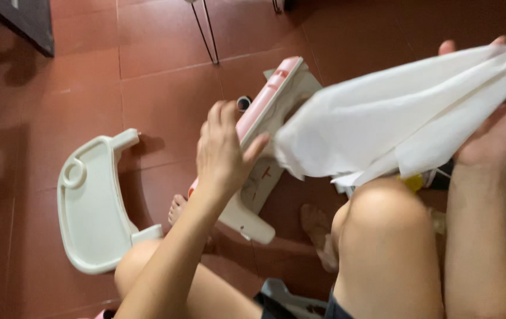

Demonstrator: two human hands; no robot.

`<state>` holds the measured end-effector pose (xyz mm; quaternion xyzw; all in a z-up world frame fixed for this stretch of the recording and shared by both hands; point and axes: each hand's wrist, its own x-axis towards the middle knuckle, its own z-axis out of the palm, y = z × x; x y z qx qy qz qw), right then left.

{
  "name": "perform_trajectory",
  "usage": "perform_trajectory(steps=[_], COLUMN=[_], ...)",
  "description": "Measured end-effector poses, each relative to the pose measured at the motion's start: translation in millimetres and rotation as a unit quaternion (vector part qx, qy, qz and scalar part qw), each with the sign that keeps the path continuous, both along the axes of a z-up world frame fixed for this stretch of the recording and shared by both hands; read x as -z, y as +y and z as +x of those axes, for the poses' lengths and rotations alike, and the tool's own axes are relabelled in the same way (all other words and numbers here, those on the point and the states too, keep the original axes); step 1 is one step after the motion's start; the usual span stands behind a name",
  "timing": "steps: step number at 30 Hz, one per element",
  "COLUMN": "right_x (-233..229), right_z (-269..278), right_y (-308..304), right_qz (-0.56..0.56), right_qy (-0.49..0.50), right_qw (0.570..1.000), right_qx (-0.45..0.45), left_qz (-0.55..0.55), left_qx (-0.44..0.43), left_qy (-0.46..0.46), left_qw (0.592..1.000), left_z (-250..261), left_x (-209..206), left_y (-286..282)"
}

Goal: The person sits on the floor and wipes a white and pink plastic high chair tray with a white cloth. They rotate the tray to clean multiple sides and edges, focusing on removing visible stains.

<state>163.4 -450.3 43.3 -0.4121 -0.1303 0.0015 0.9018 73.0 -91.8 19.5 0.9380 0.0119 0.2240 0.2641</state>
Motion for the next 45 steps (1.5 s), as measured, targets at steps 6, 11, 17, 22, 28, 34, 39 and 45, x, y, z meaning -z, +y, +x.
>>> perform_trajectory(steps=[6, 11, 17, 22, 28, 34, 39, 45], right_x=[76.7, 147.1, 183.1, 181.1, 168.5, 156.2, 147.6, 131.1], right_z=[37.6, 75.3, 125.6, 151.7, 154.3, 141.5, 136.1, 113.5], right_y=[8.1, 41.4, 84.5, 107.5, 141.2, 164.5, 175.6, 197.3], right_qz=[-0.123, -0.147, -0.319, -0.119, -0.282, -0.404, -0.578, -0.655], right_qy=[0.033, 0.179, 0.03, 0.118, 0.03, -0.057, -0.143, -0.344], right_qw=[0.99, 0.97, 0.934, 0.985, 0.949, 0.894, 0.749, 0.609], right_qx=[0.055, 0.076, 0.157, 0.035, 0.14, 0.186, 0.29, 0.287], left_qz=[0.037, 0.121, 0.176, 0.127, 0.1, 0.106, 0.113, 0.11], left_qx=[-0.102, -0.056, -0.019, -0.017, -0.028, -0.029, -0.019, -0.021], left_qy=[0.335, 0.256, 0.229, 0.257, 0.258, 0.213, 0.253, 0.239], left_qw=[0.936, 0.957, 0.957, 0.958, 0.961, 0.971, 0.961, 0.964], left_z=[2.4, 26.4, 56.1, 51.0, 39.7, 36.6, 37.1, 36.1], left_x=[70.0, 68.1, 52.4, 56.8, 61.7, 64.9, 66.8, 69.2], left_y=[20.1, 44.2, 77.3, 95.5, 104.4, 105.3, 107.1, 106.5])
